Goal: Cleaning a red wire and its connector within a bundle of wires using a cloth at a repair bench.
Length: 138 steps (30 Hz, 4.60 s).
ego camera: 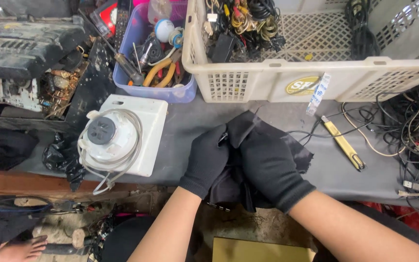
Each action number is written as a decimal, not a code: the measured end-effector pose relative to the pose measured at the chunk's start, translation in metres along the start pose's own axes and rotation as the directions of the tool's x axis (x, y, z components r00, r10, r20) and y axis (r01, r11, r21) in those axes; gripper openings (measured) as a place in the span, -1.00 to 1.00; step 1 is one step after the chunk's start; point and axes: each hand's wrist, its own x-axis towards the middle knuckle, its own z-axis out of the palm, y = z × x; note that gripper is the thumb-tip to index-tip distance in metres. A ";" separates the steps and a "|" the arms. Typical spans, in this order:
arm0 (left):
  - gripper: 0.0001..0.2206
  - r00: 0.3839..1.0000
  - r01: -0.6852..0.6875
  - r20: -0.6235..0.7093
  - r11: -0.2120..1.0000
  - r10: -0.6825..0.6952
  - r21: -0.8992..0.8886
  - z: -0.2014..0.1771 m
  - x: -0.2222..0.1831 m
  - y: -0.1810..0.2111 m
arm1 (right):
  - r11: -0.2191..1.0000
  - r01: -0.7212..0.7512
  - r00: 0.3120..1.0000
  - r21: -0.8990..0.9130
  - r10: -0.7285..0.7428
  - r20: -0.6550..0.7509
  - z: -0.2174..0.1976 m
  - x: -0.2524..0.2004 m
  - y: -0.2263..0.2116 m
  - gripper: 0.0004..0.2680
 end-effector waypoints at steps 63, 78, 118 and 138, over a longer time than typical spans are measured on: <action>-0.89 0.986 -0.085 -0.141 0.996 0.087 0.018 -0.003 -0.003 0.013 | 0.999 -0.026 1.000 0.035 0.026 0.000 0.021 0.003 -0.017 -0.87; -0.76 0.980 0.075 -0.171 0.988 -0.098 -0.136 -0.003 -0.009 0.024 | 0.997 -0.055 0.991 0.056 0.061 -0.116 0.029 -0.015 -0.037 -0.84; -0.83 0.971 0.202 -0.152 0.973 -0.184 0.109 0.005 -0.004 0.036 | 0.548 -0.676 0.719 0.492 0.348 0.601 -0.015 0.030 0.030 -0.58; -0.78 0.928 0.289 -0.268 0.954 -0.258 0.081 0.013 -0.004 0.021 | 0.716 -0.209 0.973 0.666 0.081 0.218 -0.073 0.027 0.010 -0.80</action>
